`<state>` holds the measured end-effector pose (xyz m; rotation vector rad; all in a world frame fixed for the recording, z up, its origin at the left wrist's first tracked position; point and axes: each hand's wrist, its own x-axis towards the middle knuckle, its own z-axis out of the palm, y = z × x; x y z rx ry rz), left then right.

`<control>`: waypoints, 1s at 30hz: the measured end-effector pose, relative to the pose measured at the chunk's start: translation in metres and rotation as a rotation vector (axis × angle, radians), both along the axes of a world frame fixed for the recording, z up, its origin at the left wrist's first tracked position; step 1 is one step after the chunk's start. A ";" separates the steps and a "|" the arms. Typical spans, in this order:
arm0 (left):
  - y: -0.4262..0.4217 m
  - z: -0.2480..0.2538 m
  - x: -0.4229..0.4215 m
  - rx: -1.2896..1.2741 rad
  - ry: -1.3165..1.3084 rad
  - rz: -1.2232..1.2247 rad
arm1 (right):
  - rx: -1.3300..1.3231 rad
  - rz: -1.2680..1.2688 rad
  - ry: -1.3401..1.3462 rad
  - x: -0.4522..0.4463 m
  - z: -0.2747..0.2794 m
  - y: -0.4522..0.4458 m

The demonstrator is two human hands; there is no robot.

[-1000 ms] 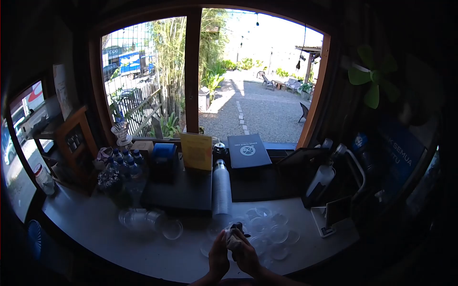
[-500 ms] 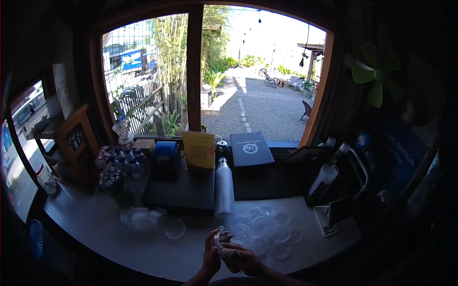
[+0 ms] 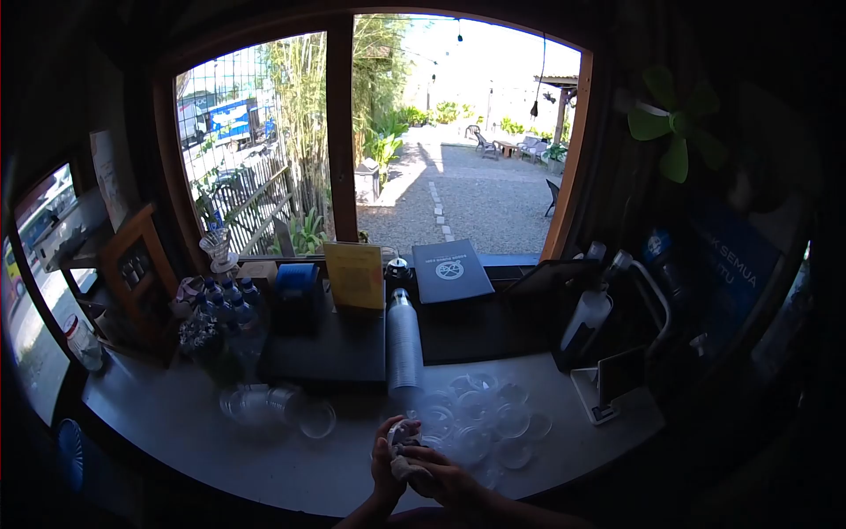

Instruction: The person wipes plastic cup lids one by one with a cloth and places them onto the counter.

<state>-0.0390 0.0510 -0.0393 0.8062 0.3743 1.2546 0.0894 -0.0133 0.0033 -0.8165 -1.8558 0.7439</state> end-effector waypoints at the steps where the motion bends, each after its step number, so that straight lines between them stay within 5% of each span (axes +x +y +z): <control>1: -0.001 0.006 -0.001 0.003 0.003 -0.006 | 0.012 -0.056 -0.033 0.004 0.000 0.000; 7: -0.015 0.002 0.010 0.120 0.156 0.098 | -0.025 -0.370 0.028 -0.006 0.011 -0.006; 9: -0.009 0.001 0.001 0.020 0.050 -0.049 | 0.268 -0.220 -0.228 -0.011 0.012 -0.003; 15: -0.015 0.002 -0.012 -0.003 0.120 0.094 | -0.190 0.050 0.051 0.012 0.003 -0.016; 17: -0.018 -0.002 -0.013 -0.051 0.125 0.115 | -0.395 -0.186 0.155 0.018 0.001 -0.019; 20: -0.025 -0.001 -0.011 -0.021 0.086 0.061 | -0.505 -0.361 0.687 0.018 0.005 -0.025; 23: -0.040 -0.017 0.004 0.121 0.217 0.084 | -0.172 -0.319 0.481 0.000 0.000 -0.038; 24: -0.049 -0.011 0.003 0.043 0.245 -0.027 | -0.107 -0.170 0.154 0.004 -0.005 -0.048; 25: -0.055 -0.012 0.009 -0.074 0.135 -0.008 | 0.100 -0.221 -0.112 -0.002 -0.018 -0.045; 27: -0.061 -0.005 0.011 -0.186 -0.017 -0.032 | 0.501 -0.475 -0.109 -0.009 -0.018 -0.046; 30: -0.059 -0.014 0.011 -0.236 -0.033 0.105 | 0.191 -0.156 0.013 0.022 -0.016 -0.053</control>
